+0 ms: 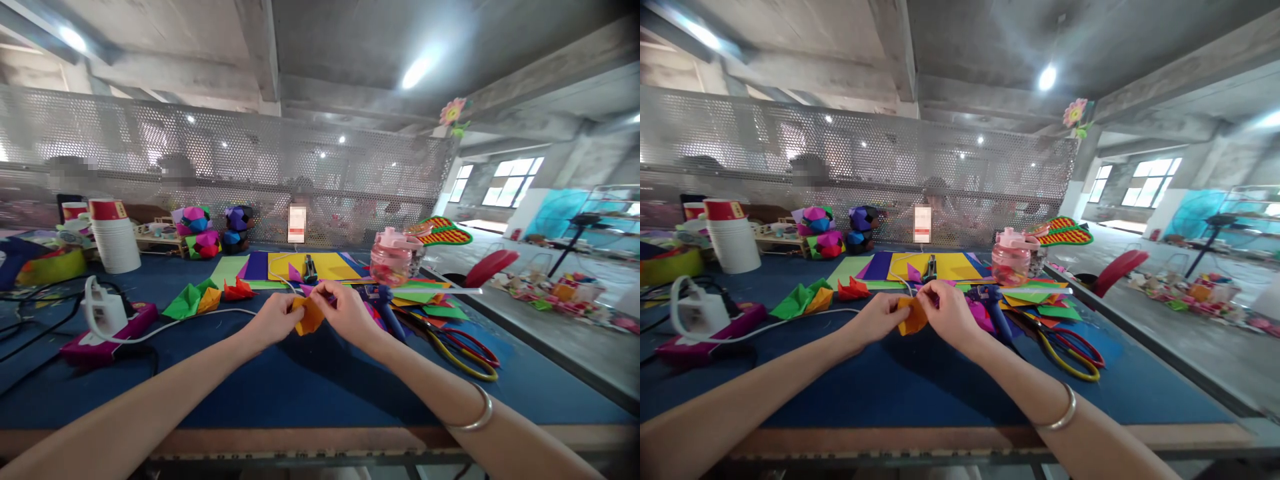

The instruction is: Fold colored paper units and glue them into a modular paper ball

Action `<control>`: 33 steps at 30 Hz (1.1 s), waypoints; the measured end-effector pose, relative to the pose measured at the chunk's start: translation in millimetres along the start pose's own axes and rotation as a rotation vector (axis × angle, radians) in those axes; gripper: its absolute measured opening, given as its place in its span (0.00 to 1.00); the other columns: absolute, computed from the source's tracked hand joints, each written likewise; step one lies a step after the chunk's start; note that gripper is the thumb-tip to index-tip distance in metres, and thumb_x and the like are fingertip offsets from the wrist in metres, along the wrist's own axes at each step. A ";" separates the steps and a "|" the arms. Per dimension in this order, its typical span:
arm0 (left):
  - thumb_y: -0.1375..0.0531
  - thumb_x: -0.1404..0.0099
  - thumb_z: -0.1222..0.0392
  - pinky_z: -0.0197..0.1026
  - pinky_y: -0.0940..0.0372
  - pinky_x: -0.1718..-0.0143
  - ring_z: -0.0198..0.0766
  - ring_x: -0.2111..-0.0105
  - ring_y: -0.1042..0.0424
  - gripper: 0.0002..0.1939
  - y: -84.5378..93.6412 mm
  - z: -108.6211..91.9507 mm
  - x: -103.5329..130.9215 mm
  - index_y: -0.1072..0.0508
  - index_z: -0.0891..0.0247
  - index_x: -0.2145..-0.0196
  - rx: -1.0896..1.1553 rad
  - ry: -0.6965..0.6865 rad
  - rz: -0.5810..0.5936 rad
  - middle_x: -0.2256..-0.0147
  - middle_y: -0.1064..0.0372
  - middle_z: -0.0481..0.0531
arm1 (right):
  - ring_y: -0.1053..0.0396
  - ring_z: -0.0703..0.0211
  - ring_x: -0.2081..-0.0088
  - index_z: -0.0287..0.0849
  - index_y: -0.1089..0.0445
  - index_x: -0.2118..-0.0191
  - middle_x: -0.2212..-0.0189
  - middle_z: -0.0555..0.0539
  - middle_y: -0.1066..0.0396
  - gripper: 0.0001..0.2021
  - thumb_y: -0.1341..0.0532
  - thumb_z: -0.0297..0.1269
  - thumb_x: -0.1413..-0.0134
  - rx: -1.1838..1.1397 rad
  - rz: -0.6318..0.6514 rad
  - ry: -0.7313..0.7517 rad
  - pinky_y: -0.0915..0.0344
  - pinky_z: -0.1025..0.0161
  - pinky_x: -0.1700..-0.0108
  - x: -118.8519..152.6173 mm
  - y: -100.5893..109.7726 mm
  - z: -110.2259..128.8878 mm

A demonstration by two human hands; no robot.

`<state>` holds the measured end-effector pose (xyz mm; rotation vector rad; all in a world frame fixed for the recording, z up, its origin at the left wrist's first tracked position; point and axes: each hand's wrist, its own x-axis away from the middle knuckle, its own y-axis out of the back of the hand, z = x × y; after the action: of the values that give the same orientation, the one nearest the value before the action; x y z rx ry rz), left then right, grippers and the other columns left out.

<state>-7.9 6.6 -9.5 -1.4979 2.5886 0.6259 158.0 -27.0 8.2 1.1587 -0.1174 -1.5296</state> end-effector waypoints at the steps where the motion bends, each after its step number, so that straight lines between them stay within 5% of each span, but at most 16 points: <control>1: 0.42 0.45 0.62 0.33 0.38 0.74 0.33 0.76 0.31 0.06 -0.2 -2.5 0.7 0.27 0.68 0.72 0.043 0.031 -0.005 0.76 0.29 0.48 | 0.31 0.61 0.70 0.41 0.30 0.67 0.71 0.48 0.27 0.07 0.43 0.35 0.41 -0.009 -0.001 -0.022 0.39 0.65 0.66 -0.1 0.2 0.3; 8: 0.36 0.47 0.59 0.40 0.28 0.69 0.36 0.72 0.28 0.10 3.1 -14.6 4.1 0.25 0.68 0.69 0.321 0.192 -0.059 0.72 0.26 0.50 | 0.33 0.62 0.69 0.41 0.30 0.64 0.69 0.49 0.27 0.12 0.47 0.40 0.36 -0.032 0.028 -0.016 0.41 0.66 0.68 -0.4 14.6 8.4; 14: 0.37 0.44 0.60 0.40 0.27 0.69 0.37 0.71 0.27 0.09 8.3 -14.9 3.3 0.23 0.68 0.67 0.335 0.235 -0.107 0.69 0.24 0.53 | 0.33 0.62 0.70 0.43 0.30 0.64 0.69 0.50 0.27 0.13 0.48 0.44 0.36 0.145 0.131 -0.040 0.41 0.66 0.68 42.9 62.1 21.4; 20: 0.39 0.41 0.63 0.41 0.27 0.70 0.36 0.73 0.28 0.06 5.5 -15.4 3.1 0.25 0.69 0.67 0.344 0.259 -0.114 0.71 0.26 0.53 | 0.30 0.58 0.70 0.43 0.31 0.65 0.69 0.48 0.26 0.12 0.43 0.46 0.41 0.350 -0.025 -0.229 0.37 0.64 0.67 75.5 107.4 -28.3; 23: 0.40 0.41 0.64 0.42 0.28 0.71 0.35 0.75 0.28 0.06 5.3 -13.5 2.9 0.26 0.69 0.67 0.331 0.257 -0.096 0.71 0.27 0.52 | 0.27 0.54 0.67 0.39 0.30 0.60 0.68 0.45 0.24 0.16 0.41 0.49 0.44 0.365 -0.074 -0.302 0.34 0.61 0.64 62.0 109.2 -58.4; 25: 0.40 0.41 0.64 0.42 0.28 0.71 0.35 0.75 0.29 0.05 6.3 -13.5 3.3 0.27 0.68 0.67 0.327 0.259 -0.091 0.72 0.28 0.51 | 0.27 0.52 0.69 0.39 0.29 0.62 0.70 0.44 0.24 0.19 0.40 0.51 0.46 0.375 0.001 -0.301 0.34 0.60 0.66 49.6 102.5 -70.8; 33: 0.44 0.36 0.60 0.44 0.26 0.69 0.34 0.74 0.30 0.07 8.6 -21.7 6.2 0.31 0.67 0.65 0.297 0.268 -0.091 0.72 0.31 0.49 | 0.31 0.54 0.76 0.40 0.27 0.76 0.81 0.47 0.29 0.19 0.40 0.52 0.48 0.399 0.152 -0.401 0.41 0.63 0.75 29.4 83.8 -79.3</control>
<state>-15.6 -3.1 11.2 -1.6800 2.6287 0.0256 276.4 -39.2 3.6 1.1003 -0.7931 -1.6269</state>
